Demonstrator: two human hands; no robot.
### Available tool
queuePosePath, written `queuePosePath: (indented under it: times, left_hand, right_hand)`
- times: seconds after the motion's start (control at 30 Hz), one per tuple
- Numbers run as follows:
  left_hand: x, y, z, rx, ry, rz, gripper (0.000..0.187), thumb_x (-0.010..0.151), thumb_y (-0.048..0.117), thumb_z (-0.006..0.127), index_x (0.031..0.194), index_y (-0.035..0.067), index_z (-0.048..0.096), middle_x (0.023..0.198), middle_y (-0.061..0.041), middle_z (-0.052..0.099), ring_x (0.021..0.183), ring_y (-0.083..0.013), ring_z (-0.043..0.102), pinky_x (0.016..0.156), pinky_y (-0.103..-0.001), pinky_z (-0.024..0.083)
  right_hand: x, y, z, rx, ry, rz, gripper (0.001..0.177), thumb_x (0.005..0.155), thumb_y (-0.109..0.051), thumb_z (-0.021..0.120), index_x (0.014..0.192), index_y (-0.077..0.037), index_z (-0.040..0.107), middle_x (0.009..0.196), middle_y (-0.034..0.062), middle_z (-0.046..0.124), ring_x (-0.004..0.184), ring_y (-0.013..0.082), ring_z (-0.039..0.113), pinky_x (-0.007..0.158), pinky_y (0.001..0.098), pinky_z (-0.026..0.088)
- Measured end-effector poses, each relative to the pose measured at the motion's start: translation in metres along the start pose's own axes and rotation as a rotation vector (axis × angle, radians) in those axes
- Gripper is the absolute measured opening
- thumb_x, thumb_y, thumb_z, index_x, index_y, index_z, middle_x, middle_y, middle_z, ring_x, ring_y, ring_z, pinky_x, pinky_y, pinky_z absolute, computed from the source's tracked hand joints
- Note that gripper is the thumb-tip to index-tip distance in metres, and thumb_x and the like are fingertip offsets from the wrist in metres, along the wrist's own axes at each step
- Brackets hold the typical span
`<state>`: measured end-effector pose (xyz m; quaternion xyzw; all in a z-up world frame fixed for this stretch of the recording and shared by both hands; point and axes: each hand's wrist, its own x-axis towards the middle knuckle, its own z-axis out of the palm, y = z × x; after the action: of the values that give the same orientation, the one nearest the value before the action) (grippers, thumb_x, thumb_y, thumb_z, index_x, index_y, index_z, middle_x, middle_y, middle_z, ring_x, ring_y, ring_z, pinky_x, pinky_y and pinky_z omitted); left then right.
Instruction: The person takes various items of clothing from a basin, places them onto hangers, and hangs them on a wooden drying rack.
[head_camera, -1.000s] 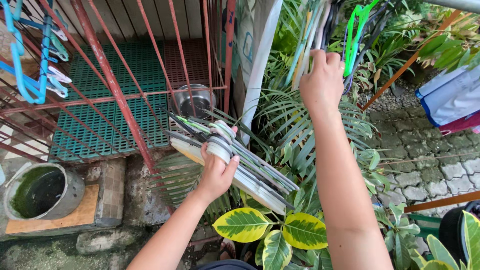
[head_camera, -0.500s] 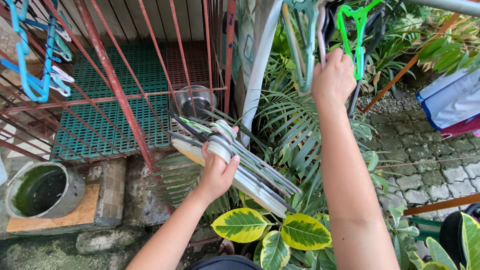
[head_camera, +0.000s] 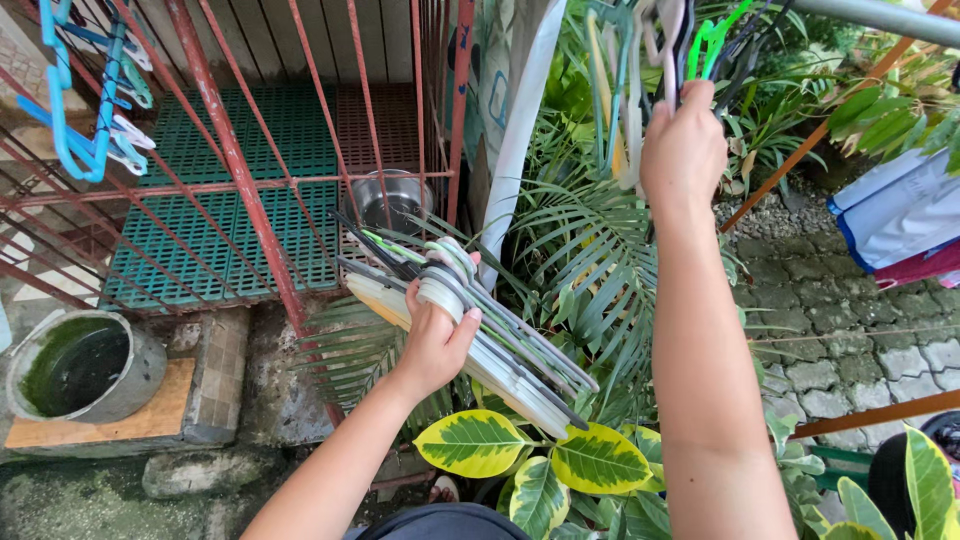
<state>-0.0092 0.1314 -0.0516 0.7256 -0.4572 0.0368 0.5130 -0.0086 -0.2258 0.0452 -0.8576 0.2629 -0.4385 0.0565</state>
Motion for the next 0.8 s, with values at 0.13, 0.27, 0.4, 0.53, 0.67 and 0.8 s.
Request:
queuePosePath:
  times: [0.13,0.27,0.4,0.53,0.67,0.8]
  left_hand:
    - [-0.009,0.002,0.001,-0.009,-0.013,-0.021,0.056,0.098,0.011,0.054,0.152,0.004,0.041,0.153,-0.012,0.052,0.142,-0.0249,0.046,0.121,-0.051,0.004]
    - [-0.02,0.0,-0.002,-0.005,-0.01,0.036,0.056,0.098,0.011,0.054,0.151,0.003,0.041,0.157,-0.013,0.05,0.145,-0.0285,0.042,0.122,-0.05,0.004]
    - [-0.041,-0.001,-0.013,-0.01,-0.039,0.1,0.056,0.097,0.009,0.055,0.15,0.001,0.041,0.159,-0.014,0.048,0.147,-0.0316,0.039,0.122,-0.048,0.008]
    - [-0.064,0.005,-0.031,-0.04,-0.112,0.156,0.056,0.097,0.01,0.057,0.151,0.001,0.041,0.159,-0.014,0.048,0.148,-0.0318,0.04,0.123,-0.048,0.012]
    - [-0.106,0.009,-0.051,-0.081,-0.215,0.179,0.058,0.096,0.012,0.058,0.15,0.0,0.044,0.155,-0.016,0.051,0.148,-0.0343,0.039,0.123,-0.05,0.011]
    - [-0.158,0.005,-0.065,-0.131,-0.32,0.209,0.05,0.097,0.016,0.061,0.143,0.001,0.049,0.145,-0.016,0.056,0.143,-0.0341,0.047,0.128,-0.055,0.01]
  right_hand:
    - [-0.037,-0.014,-0.032,-0.009,-0.026,0.01,0.03,0.103,-0.019,0.068,0.122,-0.001,0.053,0.093,0.0248,0.072,0.082,0.0448,0.07,0.07,0.0533,0.054]
    - [-0.106,-0.028,-0.073,0.015,-0.012,0.025,0.03,0.104,-0.019,0.068,0.126,-0.004,0.054,0.096,0.0243,0.072,0.083,0.045,0.07,0.071,0.053,0.053]
    - [-0.191,-0.047,-0.119,0.044,-0.108,0.148,0.033,0.102,-0.02,0.068,0.129,-0.006,0.055,0.09,0.0246,0.07,0.08,0.0461,0.068,0.07,0.0538,0.051]
    - [-0.268,-0.083,-0.165,0.131,-0.254,0.304,0.034,0.094,-0.022,0.07,0.124,-0.006,0.062,0.085,0.02,0.071,0.074,0.039,0.069,0.065,0.048,0.053]
    - [-0.34,-0.132,-0.19,0.047,-0.49,0.546,0.035,0.093,-0.025,0.073,0.124,-0.011,0.068,0.075,0.0188,0.069,0.068,0.0335,0.064,0.063,0.0447,0.053]
    - [-0.411,-0.18,-0.199,0.125,-0.299,0.08,0.029,0.09,-0.019,0.074,0.113,-0.003,0.068,0.097,0.016,0.074,0.084,0.0318,0.072,0.073,0.0388,0.056]
